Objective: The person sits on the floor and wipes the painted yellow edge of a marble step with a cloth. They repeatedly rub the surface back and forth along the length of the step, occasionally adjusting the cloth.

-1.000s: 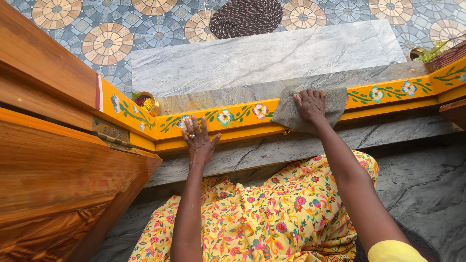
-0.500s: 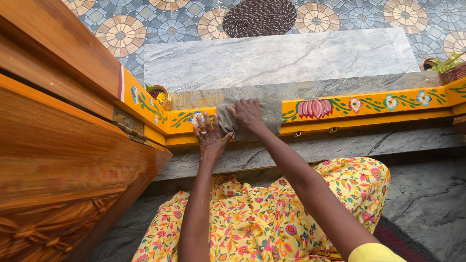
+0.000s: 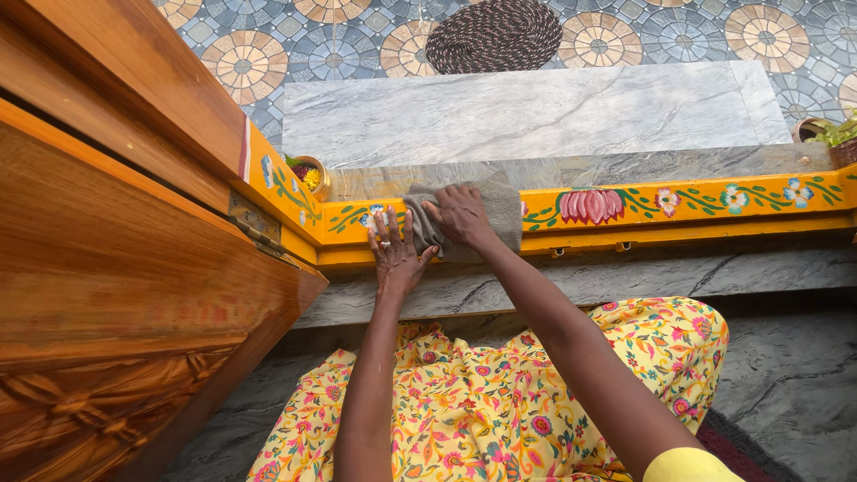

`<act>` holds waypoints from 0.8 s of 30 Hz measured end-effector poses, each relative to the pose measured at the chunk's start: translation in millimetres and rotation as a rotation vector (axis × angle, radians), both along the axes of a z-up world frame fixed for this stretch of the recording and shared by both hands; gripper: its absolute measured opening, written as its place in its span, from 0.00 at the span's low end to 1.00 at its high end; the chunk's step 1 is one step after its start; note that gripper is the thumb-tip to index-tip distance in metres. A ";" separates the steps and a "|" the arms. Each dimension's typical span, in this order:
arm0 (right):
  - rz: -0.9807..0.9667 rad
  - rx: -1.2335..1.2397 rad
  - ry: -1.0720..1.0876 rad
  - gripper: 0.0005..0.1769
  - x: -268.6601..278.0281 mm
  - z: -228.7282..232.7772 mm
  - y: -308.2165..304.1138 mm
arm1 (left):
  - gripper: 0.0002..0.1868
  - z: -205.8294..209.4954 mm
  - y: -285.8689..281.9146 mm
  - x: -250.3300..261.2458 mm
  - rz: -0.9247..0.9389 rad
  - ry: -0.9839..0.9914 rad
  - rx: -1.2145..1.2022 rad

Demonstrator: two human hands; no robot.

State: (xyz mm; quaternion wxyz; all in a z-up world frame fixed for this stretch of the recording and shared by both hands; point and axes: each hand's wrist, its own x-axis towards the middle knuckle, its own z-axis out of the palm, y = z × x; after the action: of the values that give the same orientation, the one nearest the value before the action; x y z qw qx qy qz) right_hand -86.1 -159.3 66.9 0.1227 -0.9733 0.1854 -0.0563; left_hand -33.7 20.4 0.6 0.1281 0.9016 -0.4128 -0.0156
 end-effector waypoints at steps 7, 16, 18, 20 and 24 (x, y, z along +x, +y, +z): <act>-0.133 -0.009 0.051 0.29 -61.2 1.8 -63.1 | 0.53 -7.8 1.7 -0.1 -0.008 -0.041 -0.021; -0.218 -0.076 0.005 0.30 -128.0 2.5 -110.8 | 0.53 -1.4 2.0 -1.8 0.004 -0.001 0.017; -0.245 -0.080 0.034 0.31 -129.0 -1.5 -111.6 | 0.52 -2.7 2.2 -3.3 0.006 -0.017 0.000; -0.259 -0.083 0.046 0.32 -126.8 -5.8 -111.5 | 0.52 -3.4 2.0 -2.2 0.006 -0.026 -0.011; -0.282 -0.095 0.045 0.32 -124.3 -15.3 -108.8 | 0.52 -6.0 0.6 -2.2 0.008 -0.034 -0.027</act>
State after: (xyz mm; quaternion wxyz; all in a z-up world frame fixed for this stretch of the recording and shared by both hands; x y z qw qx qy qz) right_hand -210.4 -268.1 51.6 0.0631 -0.9434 0.3200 -0.0599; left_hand -35.9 21.0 -5.5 0.1331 0.9017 -0.4113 0.0059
